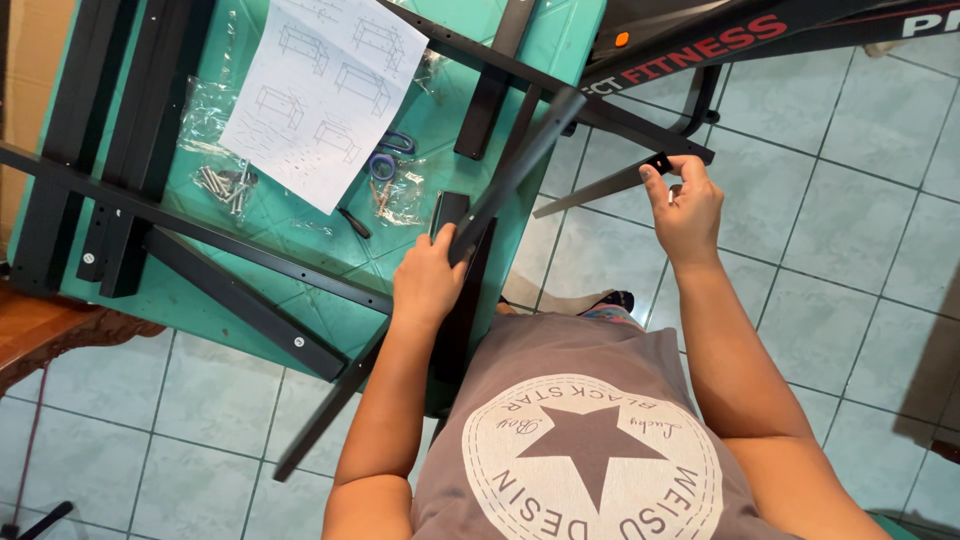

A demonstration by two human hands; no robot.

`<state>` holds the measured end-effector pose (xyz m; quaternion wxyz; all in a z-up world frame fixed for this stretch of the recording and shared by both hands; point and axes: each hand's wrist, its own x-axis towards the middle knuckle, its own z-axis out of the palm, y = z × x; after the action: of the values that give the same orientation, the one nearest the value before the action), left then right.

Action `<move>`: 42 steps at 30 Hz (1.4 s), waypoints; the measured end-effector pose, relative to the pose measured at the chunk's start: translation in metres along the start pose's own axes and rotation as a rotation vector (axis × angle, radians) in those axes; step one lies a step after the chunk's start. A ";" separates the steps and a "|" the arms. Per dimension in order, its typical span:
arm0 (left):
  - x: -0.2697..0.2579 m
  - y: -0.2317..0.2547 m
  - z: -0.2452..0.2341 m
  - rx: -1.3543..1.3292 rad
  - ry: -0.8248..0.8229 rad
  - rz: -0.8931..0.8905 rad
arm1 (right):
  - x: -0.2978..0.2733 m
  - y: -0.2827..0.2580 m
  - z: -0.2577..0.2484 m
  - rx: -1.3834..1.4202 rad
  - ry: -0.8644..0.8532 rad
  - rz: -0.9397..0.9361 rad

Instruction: The person assembles a metal frame by consulting an instruction sheet, then aligns and joins metal bars with a small black connector. They insert and tighten a bolt to secure the joint, repeating the process on another bar. The assembly progresses with multiple bars connected and bolted together.

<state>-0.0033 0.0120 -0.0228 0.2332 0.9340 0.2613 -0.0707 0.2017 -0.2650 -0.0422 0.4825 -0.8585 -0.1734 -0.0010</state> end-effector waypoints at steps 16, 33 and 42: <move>0.003 -0.006 0.002 -0.020 -0.022 -0.028 | -0.007 -0.002 -0.004 -0.023 -0.004 0.004; 0.004 0.003 0.009 0.054 0.052 0.031 | -0.010 0.008 -0.019 0.098 -0.060 0.023; 0.007 -0.004 0.016 0.011 0.083 0.061 | -0.012 0.007 -0.016 0.091 -0.037 0.004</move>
<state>0.0008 0.0108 -0.0404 0.2190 0.9449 0.2417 -0.0263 0.1946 -0.2848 -0.0415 0.5176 -0.8361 -0.1804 0.0238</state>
